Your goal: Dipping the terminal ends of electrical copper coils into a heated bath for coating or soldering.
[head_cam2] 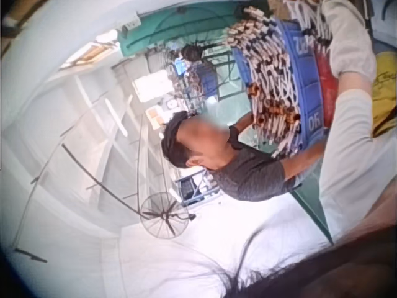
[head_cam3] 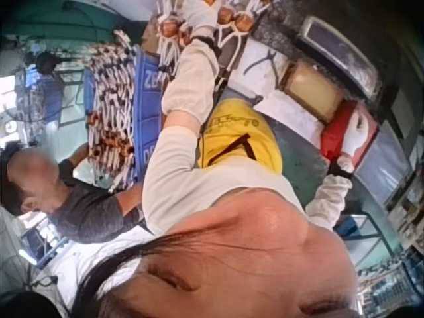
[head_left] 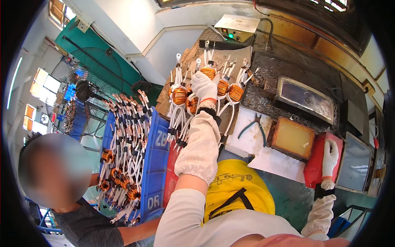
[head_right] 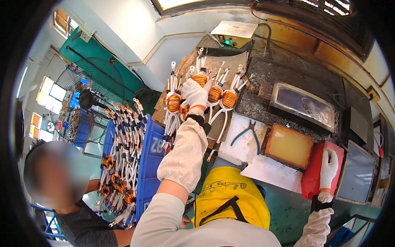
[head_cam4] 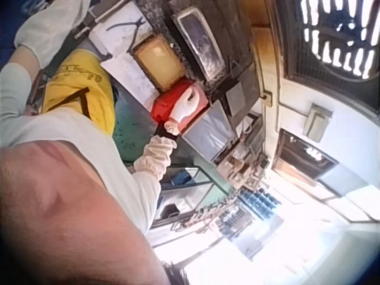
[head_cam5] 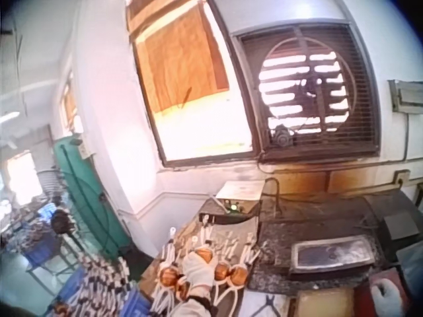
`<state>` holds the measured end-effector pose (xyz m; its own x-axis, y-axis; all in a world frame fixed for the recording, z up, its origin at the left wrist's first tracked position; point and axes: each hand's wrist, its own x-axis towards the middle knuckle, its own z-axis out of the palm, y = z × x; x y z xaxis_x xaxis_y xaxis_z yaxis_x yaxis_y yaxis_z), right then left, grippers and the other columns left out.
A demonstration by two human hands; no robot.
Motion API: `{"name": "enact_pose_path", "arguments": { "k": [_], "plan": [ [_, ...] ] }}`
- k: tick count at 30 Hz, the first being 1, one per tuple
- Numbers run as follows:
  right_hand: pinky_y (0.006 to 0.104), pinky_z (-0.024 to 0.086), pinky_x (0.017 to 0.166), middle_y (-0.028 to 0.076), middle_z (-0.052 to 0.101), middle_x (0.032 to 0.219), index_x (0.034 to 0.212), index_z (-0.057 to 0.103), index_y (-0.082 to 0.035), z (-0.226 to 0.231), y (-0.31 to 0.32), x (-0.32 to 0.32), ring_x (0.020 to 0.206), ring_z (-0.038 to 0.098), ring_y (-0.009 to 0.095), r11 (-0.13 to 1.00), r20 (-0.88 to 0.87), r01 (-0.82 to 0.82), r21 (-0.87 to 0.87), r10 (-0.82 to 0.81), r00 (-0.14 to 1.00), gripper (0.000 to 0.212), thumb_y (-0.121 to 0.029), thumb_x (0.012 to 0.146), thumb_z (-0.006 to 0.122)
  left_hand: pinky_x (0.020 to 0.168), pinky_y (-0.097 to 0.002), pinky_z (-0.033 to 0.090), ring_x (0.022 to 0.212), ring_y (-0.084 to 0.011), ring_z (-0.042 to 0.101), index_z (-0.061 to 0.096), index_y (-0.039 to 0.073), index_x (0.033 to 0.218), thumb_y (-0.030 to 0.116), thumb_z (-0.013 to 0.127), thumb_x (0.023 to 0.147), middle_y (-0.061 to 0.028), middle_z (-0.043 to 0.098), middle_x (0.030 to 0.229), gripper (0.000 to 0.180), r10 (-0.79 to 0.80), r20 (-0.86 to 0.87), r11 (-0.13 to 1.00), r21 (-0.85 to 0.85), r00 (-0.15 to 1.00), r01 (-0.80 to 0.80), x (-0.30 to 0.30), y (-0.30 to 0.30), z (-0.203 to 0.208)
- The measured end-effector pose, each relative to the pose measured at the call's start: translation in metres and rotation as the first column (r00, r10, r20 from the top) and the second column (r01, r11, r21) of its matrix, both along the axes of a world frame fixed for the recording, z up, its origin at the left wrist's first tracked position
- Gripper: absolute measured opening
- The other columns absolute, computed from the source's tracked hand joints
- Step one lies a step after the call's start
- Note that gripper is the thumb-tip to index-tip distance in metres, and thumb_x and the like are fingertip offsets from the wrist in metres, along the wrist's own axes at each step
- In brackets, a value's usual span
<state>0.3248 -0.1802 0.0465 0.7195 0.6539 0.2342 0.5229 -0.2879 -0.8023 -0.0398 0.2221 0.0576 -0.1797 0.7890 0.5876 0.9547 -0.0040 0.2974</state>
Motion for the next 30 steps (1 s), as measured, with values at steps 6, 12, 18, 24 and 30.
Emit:
{"name": "enact_pose_path", "arguments": {
  "k": [6, 12, 18, 24, 30],
  "plan": [
    [0.0241, 0.045, 0.077, 0.003, 0.063, 0.091, 0.103, 0.062, 0.000, -0.008, -0.002, 0.009, 0.085, 0.055, 0.009, 1.000, 0.019, -0.007, -0.001, 0.007, 1.000, 0.018, -0.014, 0.094, 0.057, 0.091, -0.0477, 0.037, 0.107, -0.0336, 0.045, 0.046, 0.003, 0.108, 0.066, 0.066, 0.070, -0.0152, 0.047, 0.111, 0.075, -0.198, -0.106, 0.964, -0.202, 0.975, 0.174, -0.019, -0.028, 0.021],
    [0.0243, 0.045, 0.077, 0.004, 0.063, 0.091, 0.102, 0.062, 0.001, 0.000, 0.003, 0.002, 0.084, 0.055, 0.009, 0.999, 0.020, -0.032, 0.043, 0.031, 0.999, 0.018, -0.014, 0.094, 0.057, 0.098, -0.0507, 0.032, 0.120, -0.0395, 0.038, 0.038, 0.009, 0.135, 0.059, 0.067, 0.073, -0.0209, 0.037, 0.131, 0.085, -0.255, -0.014, 0.948, -0.201, 0.967, 0.247, -0.044, -0.043, 0.013],
    [0.0252, 0.045, 0.078, 0.005, 0.063, 0.090, 0.102, 0.062, 0.001, -0.003, 0.001, 0.006, 0.084, 0.055, 0.010, 1.000, 0.044, -0.019, 0.022, 0.018, 0.999, 0.019, -0.015, 0.094, 0.057, 0.104, -0.0537, 0.029, 0.126, -0.0434, 0.033, 0.022, 0.015, 0.148, 0.048, 0.071, 0.072, -0.0236, 0.030, 0.140, 0.095, -0.288, 0.022, 0.922, -0.262, 0.957, 0.284, -0.049, -0.065, 0.008],
    [0.0255, 0.045, 0.077, 0.005, 0.063, 0.089, 0.101, 0.062, 0.001, 0.001, 0.004, -0.001, 0.083, 0.055, 0.010, 1.000, 0.072, -0.025, 0.015, 0.024, 0.997, 0.019, -0.016, 0.095, 0.056, 0.100, -0.0653, 0.027, 0.133, -0.0390, 0.032, 0.020, 0.011, 0.148, 0.036, 0.067, 0.079, -0.0175, 0.028, 0.148, 0.088, -0.244, 0.003, 0.930, -0.284, 0.970, 0.235, -0.047, -0.063, -0.023],
    [0.0259, 0.045, 0.078, 0.005, 0.063, 0.088, 0.100, 0.061, 0.002, -0.001, 0.005, 0.002, 0.082, 0.055, 0.011, 1.000, 0.088, -0.023, -0.003, 0.023, 0.996, 0.020, -0.017, 0.095, 0.056, 0.100, -0.0663, 0.029, 0.130, -0.0352, 0.041, 0.023, 0.010, 0.148, 0.017, 0.045, 0.090, -0.0155, 0.034, 0.146, 0.062, -0.057, -0.213, 0.995, -0.093, 0.975, 0.038, -0.042, -0.049, -0.048]
  ]
}}
